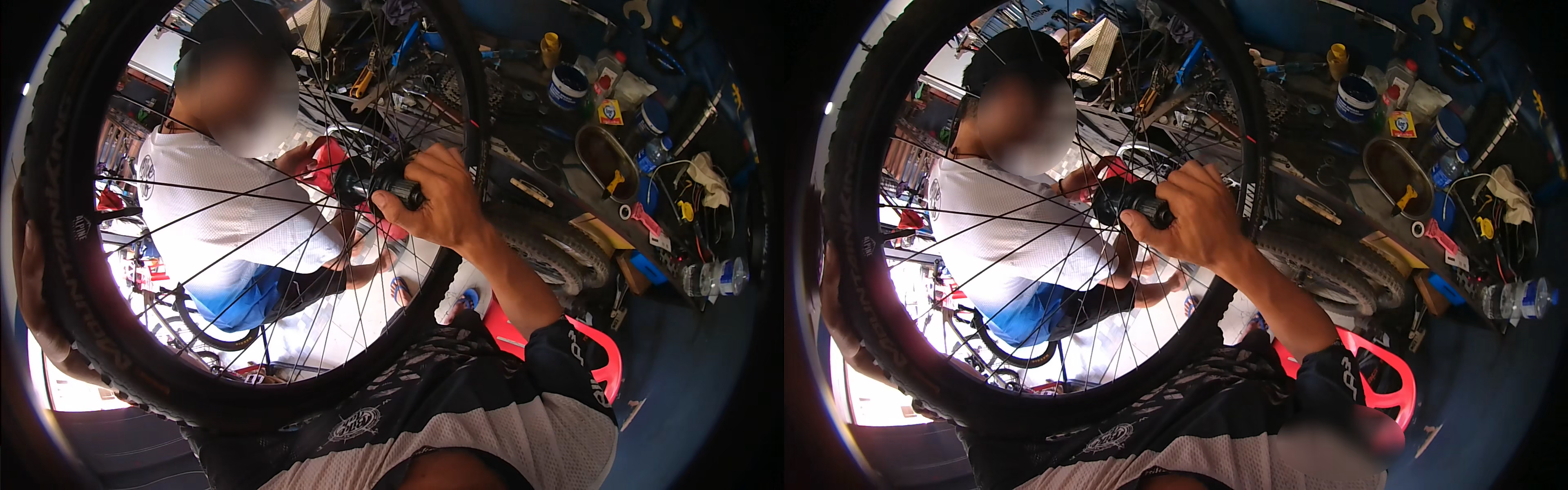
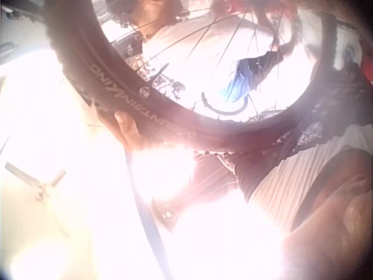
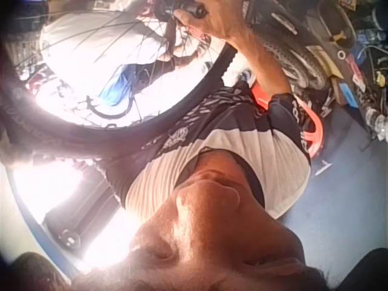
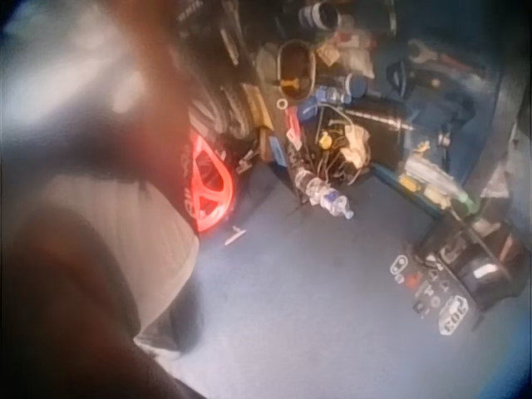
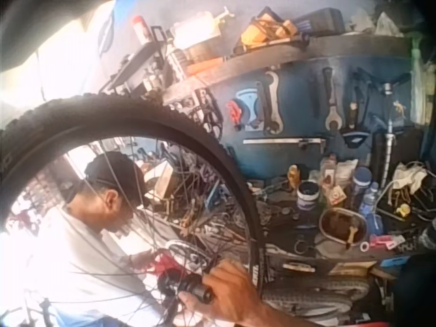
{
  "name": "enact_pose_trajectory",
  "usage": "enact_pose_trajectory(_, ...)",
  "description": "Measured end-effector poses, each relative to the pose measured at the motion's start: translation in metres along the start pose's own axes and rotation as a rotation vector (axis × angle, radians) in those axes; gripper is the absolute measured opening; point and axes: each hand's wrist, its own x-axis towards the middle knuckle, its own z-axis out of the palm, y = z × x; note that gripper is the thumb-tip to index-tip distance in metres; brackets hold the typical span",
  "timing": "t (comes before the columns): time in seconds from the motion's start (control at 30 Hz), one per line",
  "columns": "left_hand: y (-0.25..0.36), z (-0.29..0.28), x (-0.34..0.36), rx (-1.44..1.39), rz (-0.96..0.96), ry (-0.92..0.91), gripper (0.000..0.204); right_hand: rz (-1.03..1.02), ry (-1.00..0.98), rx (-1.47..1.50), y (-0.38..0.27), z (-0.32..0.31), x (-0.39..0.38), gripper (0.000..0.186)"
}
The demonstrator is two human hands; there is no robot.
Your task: The person disassembles a bicycle wheel hub, removes the bearing and retaining ring, and inspects the components. They use a small tool to pry out the ring and handle the bearing and axle parts with both hands.
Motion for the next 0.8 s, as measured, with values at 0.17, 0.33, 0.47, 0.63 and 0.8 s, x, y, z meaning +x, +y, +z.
enact_pose_trajectory(0.17,0.009,0.024,0.024,-0.021,0.008,0.022,0.094,-0.002,0.07,0.095,0.007,0.008,0.0,0.038)
enact_pose_trajectory(0.33,0.016,0.031,0.029,-0.047,0.0,0.032,0.085,-0.036,0.1,0.138,0.008,0.011,0.001,0.03)
enact_pose_trajectory(0.47,-0.016,0.009,0.003,-0.063,-0.01,0.038,0.078,0.025,0.122,0.231,0.01,0.007,-0.003,0.026)
enact_pose_trajectory(0.63,-0.013,0.022,0.005,-0.124,0.003,0.058,0.069,0.096,0.102,0.278,0.004,0.003,-0.005,0.027)
enact_pose_trajectory(0.8,-0.012,0.016,0.005,-0.142,-0.007,0.072,0.061,0.078,0.106,0.267,0.008,0.001,-0.006,0.029)
